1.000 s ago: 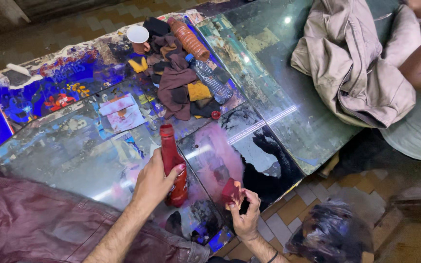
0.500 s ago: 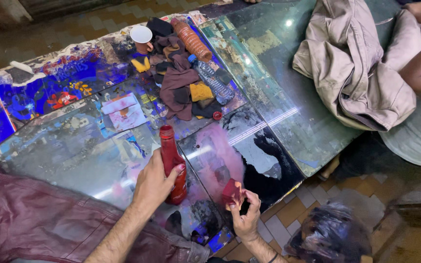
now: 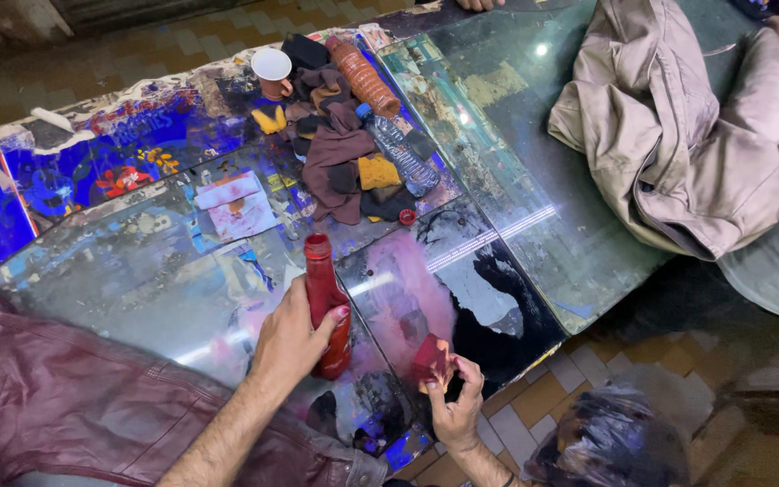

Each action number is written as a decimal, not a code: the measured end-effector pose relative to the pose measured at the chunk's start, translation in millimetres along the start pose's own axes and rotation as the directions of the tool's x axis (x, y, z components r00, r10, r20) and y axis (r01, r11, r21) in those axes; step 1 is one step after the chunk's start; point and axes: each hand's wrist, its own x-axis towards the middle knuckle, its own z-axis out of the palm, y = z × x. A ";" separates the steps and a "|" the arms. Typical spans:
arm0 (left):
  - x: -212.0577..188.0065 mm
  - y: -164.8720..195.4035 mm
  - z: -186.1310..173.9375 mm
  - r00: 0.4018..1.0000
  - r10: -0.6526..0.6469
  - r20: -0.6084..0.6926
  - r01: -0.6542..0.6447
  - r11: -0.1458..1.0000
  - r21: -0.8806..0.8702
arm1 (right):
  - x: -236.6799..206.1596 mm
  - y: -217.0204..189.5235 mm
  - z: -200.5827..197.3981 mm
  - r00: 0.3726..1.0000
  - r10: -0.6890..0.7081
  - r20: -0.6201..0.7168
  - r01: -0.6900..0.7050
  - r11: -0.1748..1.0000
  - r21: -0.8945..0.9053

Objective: The person rubs a dye-loaded sponge along the sleeve and shoulder of a maroon leather jacket laid on a glass work table, repositioning the jacket to reach new sections. They then pour liquid dye from a red bottle onto the sponge and continue applying it to the jacket.

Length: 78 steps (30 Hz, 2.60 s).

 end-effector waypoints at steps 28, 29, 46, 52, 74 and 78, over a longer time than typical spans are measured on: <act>0.9 -0.8 -0.8 0.998 -0.036 0.047 0.034 0.998 0.048 | 2.9 1.3 -0.3 1.000 -0.017 0.003 0.017 1.000 0.014; 1.0 -1.0 -0.9 1.000 -0.013 0.023 0.012 0.999 0.051 | 2.9 1.3 -0.4 1.000 -0.019 0.007 0.019 1.000 0.002; 5.5 -2.1 -6.6 0.988 -0.060 0.144 0.058 0.998 0.022 | -1.6 5.0 0.9 1.000 -0.007 0.004 0.007 1.000 0.029; 19.7 1.0 -14.9 0.968 0.072 0.239 -0.133 0.958 0.252 | -1.6 4.5 1.2 1.000 -0.022 0.001 0.022 0.999 0.043; 115.0 -21.1 18.8 0.743 -0.109 0.661 -0.410 0.707 0.577 | -6.3 2.7 0.0 1.000 -0.009 -0.012 0.010 0.999 0.041; 122.1 -20.4 21.5 0.728 -0.151 0.668 -0.418 0.675 0.608 | -6.4 2.3 -0.4 1.000 -0.004 -0.009 0.004 0.999 0.033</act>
